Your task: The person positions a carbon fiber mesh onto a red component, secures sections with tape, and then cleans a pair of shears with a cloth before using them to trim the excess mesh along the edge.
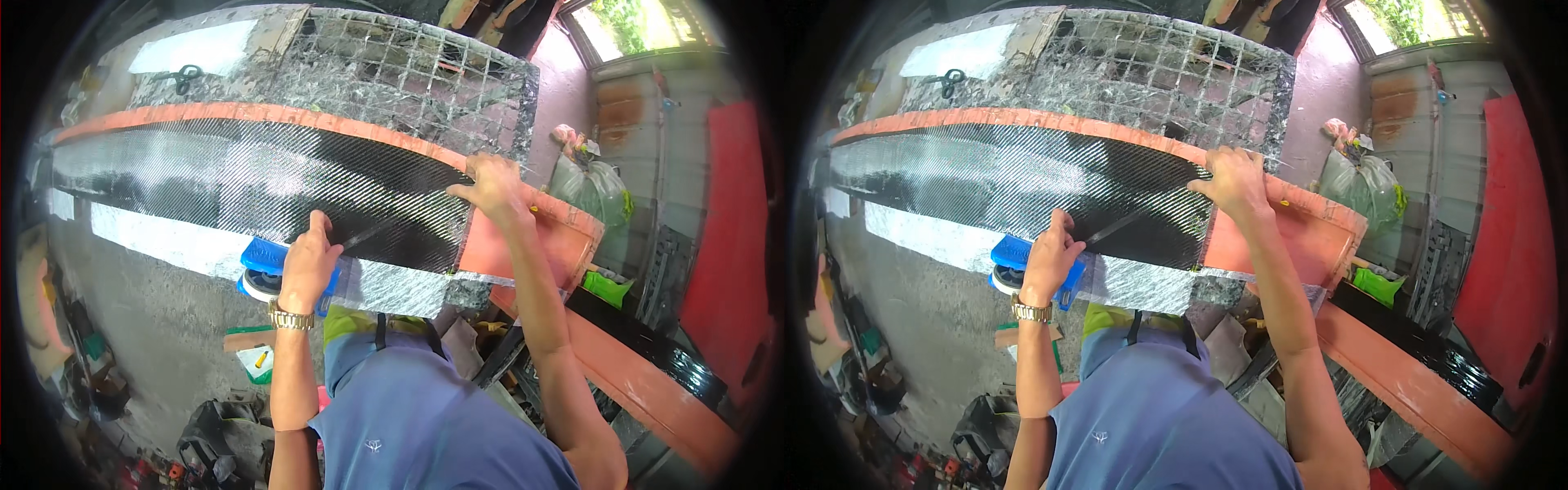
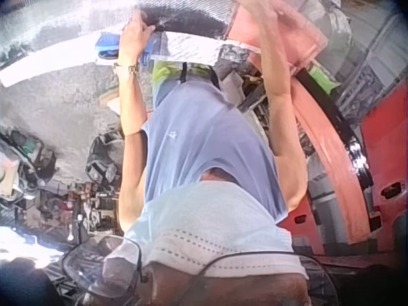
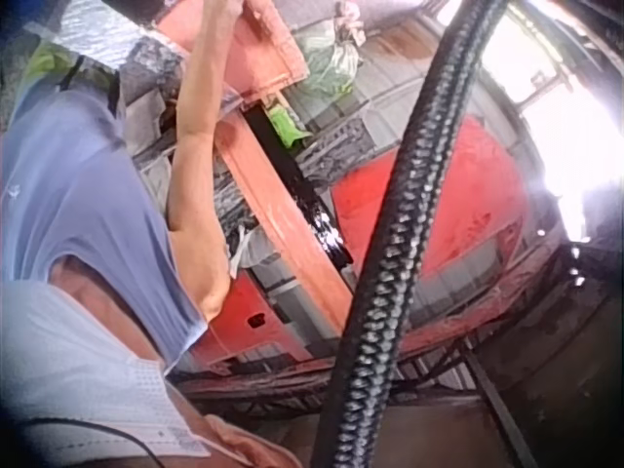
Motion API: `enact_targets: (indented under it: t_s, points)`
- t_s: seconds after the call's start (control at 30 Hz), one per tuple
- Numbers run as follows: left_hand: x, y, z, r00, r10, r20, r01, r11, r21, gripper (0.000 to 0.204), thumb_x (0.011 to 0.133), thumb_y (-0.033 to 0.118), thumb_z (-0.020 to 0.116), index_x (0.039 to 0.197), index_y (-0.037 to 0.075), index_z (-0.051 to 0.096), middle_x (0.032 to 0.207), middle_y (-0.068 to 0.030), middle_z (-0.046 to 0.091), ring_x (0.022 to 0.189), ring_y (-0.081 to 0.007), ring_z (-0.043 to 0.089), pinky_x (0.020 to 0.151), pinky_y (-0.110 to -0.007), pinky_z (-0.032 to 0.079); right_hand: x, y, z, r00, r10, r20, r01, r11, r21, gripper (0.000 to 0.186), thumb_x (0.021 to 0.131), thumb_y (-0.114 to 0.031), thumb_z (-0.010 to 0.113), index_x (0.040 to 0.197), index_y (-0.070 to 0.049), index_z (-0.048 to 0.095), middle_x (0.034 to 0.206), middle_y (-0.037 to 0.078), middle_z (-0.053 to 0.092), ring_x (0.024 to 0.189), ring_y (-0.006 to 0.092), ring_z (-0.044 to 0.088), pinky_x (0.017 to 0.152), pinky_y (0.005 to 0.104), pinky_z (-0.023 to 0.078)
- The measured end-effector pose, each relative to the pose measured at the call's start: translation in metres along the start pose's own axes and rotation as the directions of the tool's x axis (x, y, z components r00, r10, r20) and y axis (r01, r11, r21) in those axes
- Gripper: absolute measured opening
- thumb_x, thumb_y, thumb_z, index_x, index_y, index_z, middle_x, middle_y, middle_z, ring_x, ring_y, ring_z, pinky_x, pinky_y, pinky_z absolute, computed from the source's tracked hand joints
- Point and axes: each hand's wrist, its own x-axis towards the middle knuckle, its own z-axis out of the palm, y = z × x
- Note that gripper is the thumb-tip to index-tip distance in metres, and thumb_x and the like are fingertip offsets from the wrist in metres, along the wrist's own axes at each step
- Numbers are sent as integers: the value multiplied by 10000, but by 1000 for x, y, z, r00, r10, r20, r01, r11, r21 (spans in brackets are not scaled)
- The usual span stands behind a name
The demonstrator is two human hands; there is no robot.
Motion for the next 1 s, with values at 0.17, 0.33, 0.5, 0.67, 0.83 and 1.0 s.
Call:
enact_targets:
  t_s: [0.17,0.33,0.5,0.67,0.83,1.0]
  points:
    - [0,-2,1,1000,-9,7,9,1000,-1,364,792,38,689,1059,47,441,737,-172,636,774,-407,633,670,-507,469,0,-2,-2,1000,12,18,-12,1000,0,421,669,-394,802,863,-53,651,923,98,639,968,305,583,903,470,376]
    - [1,-8,6,997,51,-50,-50,998,23,378,786,24,703,1062,45,446,693,-136,614,686,-356,632,602,-444,461,1,-6,-7,997,49,61,-50,999,13,433,673,-388,803,874,-38,647,919,115,640,962,315,589,894,475,383]
    - [1,-2,1,1000,-7,8,7,1000,11,363,792,44,691,1048,52,433,837,-228,666,837,-434,639,714,-523,481,1,-7,-6,998,39,46,-39,999,-8,442,672,-402,807,866,-40,645,907,118,644,945,319,598,879,473,394]
    - [1,-9,9,997,56,-60,-53,997,49,376,780,0,695,1051,46,437,702,-144,622,701,-359,636,613,-450,471,1,-7,-8,996,71,60,-72,997,12,434,659,-398,823,836,-45,642,880,119,645,931,318,604,867,471,398]
    - [2,-9,12,996,60,-63,-55,996,72,374,783,0,691,1056,46,441,710,-146,628,721,-360,642,632,-455,479,1,-9,-9,996,66,53,-67,998,3,437,658,-392,829,828,-35,641,868,122,643,924,324,606,860,470,399]
    - [2,-4,11,998,31,-55,-26,995,101,385,783,3,692,1074,44,442,731,-157,635,760,-374,643,663,-470,479,2,-10,-9,997,59,52,-59,998,-5,441,661,-396,826,835,-33,645,872,126,641,918,326,607,846,465,401]
